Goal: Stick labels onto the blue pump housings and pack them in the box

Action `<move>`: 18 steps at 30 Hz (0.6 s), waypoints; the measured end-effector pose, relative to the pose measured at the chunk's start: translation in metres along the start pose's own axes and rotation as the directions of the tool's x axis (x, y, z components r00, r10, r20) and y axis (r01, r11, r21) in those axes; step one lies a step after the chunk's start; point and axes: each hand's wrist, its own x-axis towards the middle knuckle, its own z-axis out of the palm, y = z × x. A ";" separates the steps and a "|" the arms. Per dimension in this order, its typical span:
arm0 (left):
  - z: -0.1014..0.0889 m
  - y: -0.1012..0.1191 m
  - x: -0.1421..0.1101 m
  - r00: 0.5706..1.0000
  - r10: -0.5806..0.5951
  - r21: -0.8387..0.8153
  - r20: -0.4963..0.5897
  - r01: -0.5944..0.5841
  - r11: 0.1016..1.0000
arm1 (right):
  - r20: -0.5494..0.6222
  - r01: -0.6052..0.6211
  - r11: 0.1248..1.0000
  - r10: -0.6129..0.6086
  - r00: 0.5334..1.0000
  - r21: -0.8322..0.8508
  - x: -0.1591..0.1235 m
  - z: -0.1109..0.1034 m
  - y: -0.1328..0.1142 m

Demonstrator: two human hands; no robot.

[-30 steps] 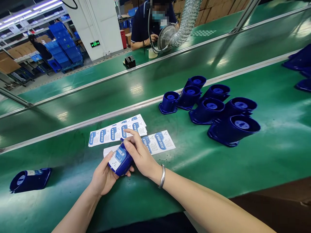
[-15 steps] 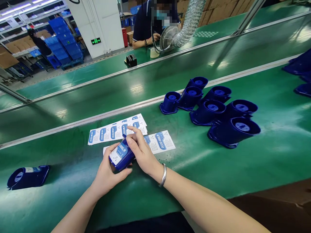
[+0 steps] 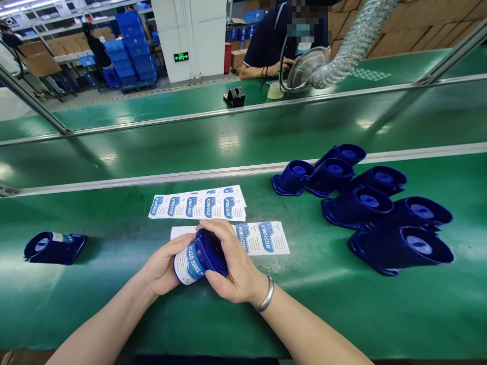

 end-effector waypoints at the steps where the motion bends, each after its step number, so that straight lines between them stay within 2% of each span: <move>1: 0.000 0.000 -0.001 1.000 0.004 -0.001 0.002 -0.004 1.000 | 0.004 0.003 1.000 -0.003 1.000 -0.004 0.000 0.000 0.001; 6: 0.004 -0.003 -0.007 0.989 0.150 0.115 -0.002 -0.149 0.982 | -0.015 -0.012 1.000 0.012 1.000 0.021 -0.002 0.000 0.001; 11: 0.006 -0.004 -0.013 0.960 0.272 0.265 0.059 -0.278 0.923 | -0.066 -0.025 0.999 0.027 0.997 0.040 -0.005 0.002 0.000; 15: 0.007 -0.006 -0.015 0.950 0.302 0.517 0.076 -0.297 0.803 | -0.088 -0.135 0.988 0.141 0.986 0.068 -0.007 0.004 0.002; 18: 0.008 -0.006 -0.015 0.897 0.437 0.630 0.066 -0.377 0.679 | -0.093 -0.168 0.982 0.176 0.980 0.083 -0.008 0.005 0.004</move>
